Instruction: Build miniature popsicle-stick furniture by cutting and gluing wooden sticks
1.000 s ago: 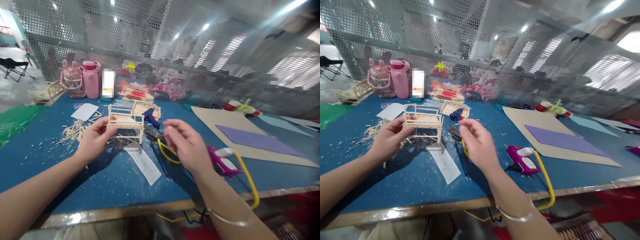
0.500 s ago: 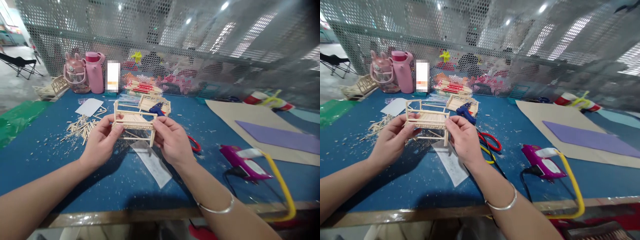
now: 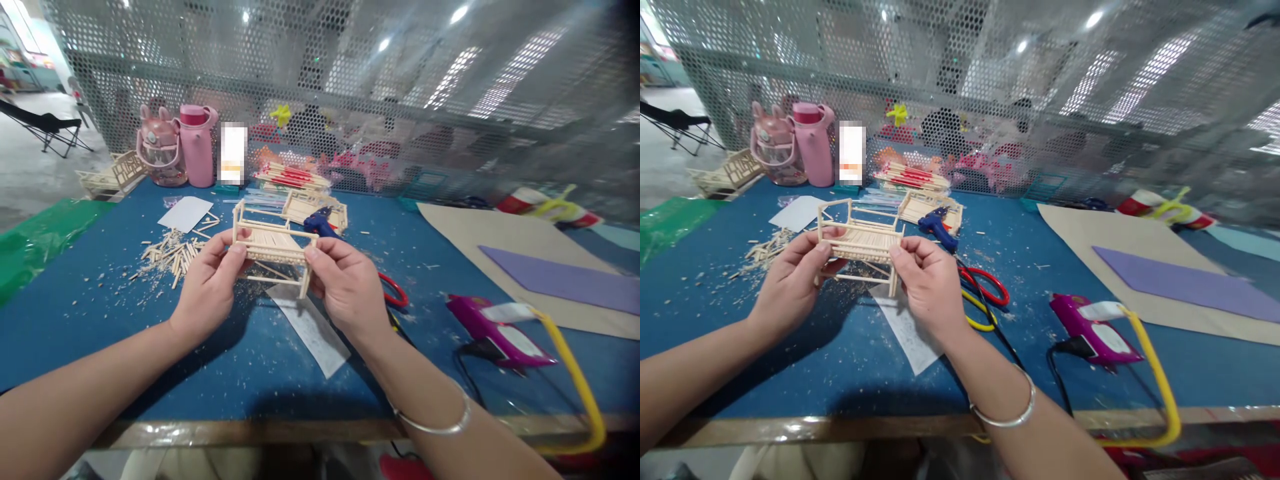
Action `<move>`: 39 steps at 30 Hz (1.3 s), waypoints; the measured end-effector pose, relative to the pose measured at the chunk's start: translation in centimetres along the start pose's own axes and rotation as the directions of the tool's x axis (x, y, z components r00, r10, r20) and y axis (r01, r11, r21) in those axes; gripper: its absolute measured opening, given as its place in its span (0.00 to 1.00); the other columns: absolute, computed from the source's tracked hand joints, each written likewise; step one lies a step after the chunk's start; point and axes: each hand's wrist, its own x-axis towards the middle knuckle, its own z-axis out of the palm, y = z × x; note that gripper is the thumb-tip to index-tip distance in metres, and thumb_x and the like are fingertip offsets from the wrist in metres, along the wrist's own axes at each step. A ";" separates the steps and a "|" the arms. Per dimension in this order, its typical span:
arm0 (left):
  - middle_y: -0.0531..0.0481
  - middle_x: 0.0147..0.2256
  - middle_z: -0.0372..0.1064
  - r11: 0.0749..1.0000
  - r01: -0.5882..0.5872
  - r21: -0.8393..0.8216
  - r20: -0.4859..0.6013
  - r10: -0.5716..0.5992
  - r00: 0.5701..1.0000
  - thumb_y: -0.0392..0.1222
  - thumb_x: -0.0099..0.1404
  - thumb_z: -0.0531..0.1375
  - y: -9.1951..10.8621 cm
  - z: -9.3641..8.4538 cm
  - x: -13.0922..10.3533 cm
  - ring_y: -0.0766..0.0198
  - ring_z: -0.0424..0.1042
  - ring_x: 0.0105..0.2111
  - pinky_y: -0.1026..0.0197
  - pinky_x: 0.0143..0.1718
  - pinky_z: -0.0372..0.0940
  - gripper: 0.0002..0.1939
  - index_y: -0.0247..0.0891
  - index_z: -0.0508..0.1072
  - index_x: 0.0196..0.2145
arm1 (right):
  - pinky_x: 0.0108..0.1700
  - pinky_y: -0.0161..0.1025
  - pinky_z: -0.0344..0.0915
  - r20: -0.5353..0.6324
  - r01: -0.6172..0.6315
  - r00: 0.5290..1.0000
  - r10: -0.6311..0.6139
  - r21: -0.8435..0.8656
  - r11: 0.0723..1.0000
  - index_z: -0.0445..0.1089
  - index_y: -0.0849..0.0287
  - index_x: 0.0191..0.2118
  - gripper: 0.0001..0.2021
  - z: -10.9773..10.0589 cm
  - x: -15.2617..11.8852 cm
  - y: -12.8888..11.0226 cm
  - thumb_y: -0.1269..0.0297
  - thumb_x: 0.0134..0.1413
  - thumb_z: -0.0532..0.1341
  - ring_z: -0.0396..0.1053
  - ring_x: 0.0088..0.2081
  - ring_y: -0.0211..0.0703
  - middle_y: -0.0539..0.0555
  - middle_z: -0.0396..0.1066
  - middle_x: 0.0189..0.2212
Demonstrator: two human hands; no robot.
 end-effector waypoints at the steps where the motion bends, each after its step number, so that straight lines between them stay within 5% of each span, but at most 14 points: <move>1: 0.48 0.44 0.70 1.000 0.001 -0.006 -0.009 -0.001 1.000 0.44 0.63 0.57 0.0 0.0 0.0 0.66 0.70 0.39 0.63 0.40 0.68 0.08 0.38 0.70 0.37 | 0.15 0.28 0.47 0.002 -0.001 1.000 0.001 -0.008 1.000 0.65 0.59 0.28 0.12 0.0 -0.1 0.0 0.56 0.45 0.65 0.50 0.15 0.26 0.41 0.57 0.15; 8: 0.47 0.46 0.69 0.999 0.012 -0.044 -0.006 -0.012 1.000 0.47 0.62 0.58 -0.3 -0.1 0.0 0.62 0.70 0.43 0.58 0.44 0.68 0.11 0.39 0.70 0.40 | 0.16 0.29 0.50 0.021 0.021 1.000 -0.020 -0.055 0.998 0.66 0.59 0.30 0.14 -0.2 -0.1 0.2 0.54 0.46 0.65 0.52 0.15 0.27 0.42 0.59 0.16; 16: 0.44 0.53 0.66 0.993 -0.110 0.031 0.173 0.103 0.980 0.46 0.63 0.57 -0.2 -0.3 0.0 0.59 0.67 0.51 0.53 0.52 0.63 0.20 0.40 0.65 0.52 | 0.15 0.29 0.49 -0.018 0.027 0.999 -0.028 -0.018 0.999 0.67 0.59 0.33 0.16 -0.7 0.2 -0.2 0.50 0.47 0.63 0.51 0.15 0.27 0.43 0.62 0.17; 21: 0.41 0.54 0.63 0.995 -0.072 0.063 0.209 0.058 0.976 0.47 0.63 0.57 0.2 -0.5 0.2 0.58 0.66 0.51 0.56 0.46 0.68 0.21 0.39 0.63 0.52 | 0.16 0.30 0.52 0.025 0.037 0.999 -0.036 -0.084 0.996 0.68 0.60 0.30 0.16 -0.9 0.0 -0.2 0.50 0.45 0.64 0.53 0.16 0.29 0.43 0.59 0.16; 24: 0.42 0.54 0.62 0.996 -0.072 0.061 0.128 0.064 0.990 0.49 0.62 0.58 0.3 -0.9 0.6 0.60 0.69 0.45 0.61 0.37 0.70 0.21 0.40 0.62 0.51 | 0.17 0.30 0.52 0.019 0.072 0.997 -0.070 -0.109 0.991 0.67 0.59 0.31 0.16 -0.8 -0.1 -0.2 0.50 0.47 0.62 0.54 0.16 0.29 0.43 0.60 0.17; 26: 0.45 0.50 0.65 0.993 -0.067 0.096 -0.026 0.070 0.997 0.53 0.62 0.55 0.4 -1.5 1.2 0.65 0.70 0.36 0.66 0.26 0.68 0.18 0.41 0.64 0.45 | 0.17 0.30 0.53 0.001 0.086 0.996 -0.087 -0.115 0.990 0.67 0.59 0.31 0.16 -0.9 -0.1 -0.2 0.49 0.48 0.62 0.55 0.16 0.30 0.44 0.60 0.17; 29: 0.51 0.29 0.68 0.969 -0.008 0.249 -0.235 0.069 0.970 0.57 0.63 0.52 0.8 -2.7 2.4 0.70 0.63 0.21 0.69 0.16 0.58 0.18 0.37 0.68 0.30 | 0.17 0.30 0.53 -0.021 0.093 0.995 -0.096 -0.135 0.986 0.67 0.59 0.32 0.16 -1.1 -0.1 -0.2 0.49 0.48 0.61 0.55 0.16 0.30 0.44 0.60 0.17; 31: 0.54 0.21 0.64 0.933 0.042 0.359 -0.265 0.059 0.963 0.54 0.60 0.56 1.4 -3.4 3.1 0.71 0.58 0.17 0.68 0.16 0.55 0.17 0.36 0.70 0.26 | 0.17 0.30 0.54 -0.024 0.096 0.995 -0.101 -0.154 0.983 0.66 0.59 0.32 0.16 -1.1 0.0 -0.2 0.49 0.49 0.61 0.56 0.16 0.30 0.43 0.60 0.16; 34: 0.54 0.22 0.68 0.885 0.066 0.461 -0.274 0.072 0.959 0.49 0.51 0.65 2.2 -3.9 3.5 0.71 0.60 0.18 0.66 0.20 0.56 0.13 0.36 0.74 0.28 | 0.17 0.30 0.54 -0.019 0.101 0.994 -0.106 -0.155 0.983 0.66 0.59 0.32 0.16 -1.1 -0.1 -0.1 0.49 0.50 0.60 0.56 0.16 0.31 0.44 0.60 0.16; 39: 0.58 0.17 0.61 0.911 0.016 0.413 -0.320 0.128 0.939 0.48 0.50 0.66 2.6 -3.9 3.3 0.70 0.60 0.18 0.66 0.20 0.54 0.14 0.38 0.66 0.21 | 0.18 0.30 0.55 -0.012 0.116 0.993 -0.118 -0.119 0.986 0.66 0.58 0.32 0.14 -0.8 -0.1 0.3 0.51 0.51 0.60 0.56 0.16 0.30 0.43 0.60 0.17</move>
